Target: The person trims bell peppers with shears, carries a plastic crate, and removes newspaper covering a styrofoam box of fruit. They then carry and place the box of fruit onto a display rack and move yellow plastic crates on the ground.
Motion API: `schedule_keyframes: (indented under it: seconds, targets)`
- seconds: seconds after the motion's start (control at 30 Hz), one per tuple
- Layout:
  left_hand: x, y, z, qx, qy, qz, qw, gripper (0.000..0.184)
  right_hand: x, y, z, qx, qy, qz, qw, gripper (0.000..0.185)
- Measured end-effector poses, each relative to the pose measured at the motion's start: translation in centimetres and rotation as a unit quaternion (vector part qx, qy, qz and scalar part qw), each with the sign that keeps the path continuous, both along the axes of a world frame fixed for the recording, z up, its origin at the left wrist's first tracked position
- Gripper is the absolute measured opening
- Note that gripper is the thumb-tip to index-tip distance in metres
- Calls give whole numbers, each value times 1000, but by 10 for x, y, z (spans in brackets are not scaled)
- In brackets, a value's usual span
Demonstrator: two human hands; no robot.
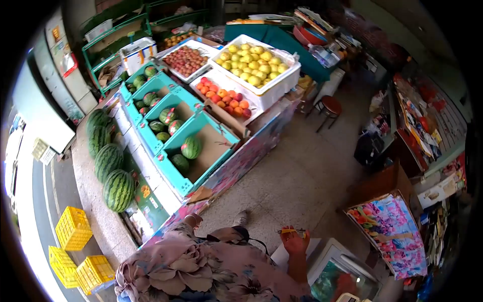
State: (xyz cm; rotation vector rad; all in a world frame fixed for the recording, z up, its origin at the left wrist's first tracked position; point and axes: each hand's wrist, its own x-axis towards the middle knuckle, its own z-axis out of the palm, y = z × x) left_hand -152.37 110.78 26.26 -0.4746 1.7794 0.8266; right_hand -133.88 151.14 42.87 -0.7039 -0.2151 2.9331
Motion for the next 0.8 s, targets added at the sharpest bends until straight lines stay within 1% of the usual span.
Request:
schedule_keyframes:
  seconds: [0.03,0.07,0.1,0.13,0.2,0.23,0.27,0.3,0.33,0.37,0.43,0.47,0.53,0.6,0.67,0.73,0.77,0.8]
  targets:
    - [-28,22,27,56,-8,68,996,19,-8,26,-12,-27,12,-25,999,60]
    - [-65,44,21,88,-4,60,994,16,-16,53,-25,-54,25,-49,997,61]
    - [-106,67,10,120,-1,52,991,14,-28,75,-12,-53,24,-92,994,62]
    - [-157,91,-19,135,16,-34,990,13,-41,95,6,-51,23,-135,989,63]
    - [-210,148,23,210,35,79,974,9,-64,136,36,-6,-23,-191,981,64]
    - [-225,187,53,192,76,91,974,9,-69,155,46,13,-40,-214,976,63]
    - [-239,227,78,178,118,102,971,14,-70,171,51,6,-45,-267,963,63]
    - [-245,257,94,192,146,114,964,17,-79,194,57,11,-59,-263,963,62]
    - [-252,284,105,207,173,127,955,22,-83,215,60,15,-74,-259,963,61]
    - [-260,308,114,215,166,96,958,21,-83,234,56,12,-75,-284,956,61]
    - [-258,337,123,234,165,85,954,23,-94,278,44,-39,-88,-328,940,59]
    - [-257,349,125,252,165,80,950,24,-98,305,41,-40,-88,-334,938,59]
    - [-251,353,115,216,153,74,962,33,-108,378,47,2,-19,-329,944,62]
    - [-239,340,100,151,129,109,974,33,-119,459,64,96,84,-318,940,60]
    - [-230,302,62,87,124,188,970,32,-119,531,77,119,39,-350,929,50]
    - [-170,279,75,-18,126,267,955,31,-124,574,75,140,-11,-347,927,48]
    - [-154,275,78,-39,95,276,956,27,-120,583,73,144,-40,-342,928,47]
    - [-121,257,84,-59,67,322,942,25,-125,586,64,146,-66,-318,934,46]
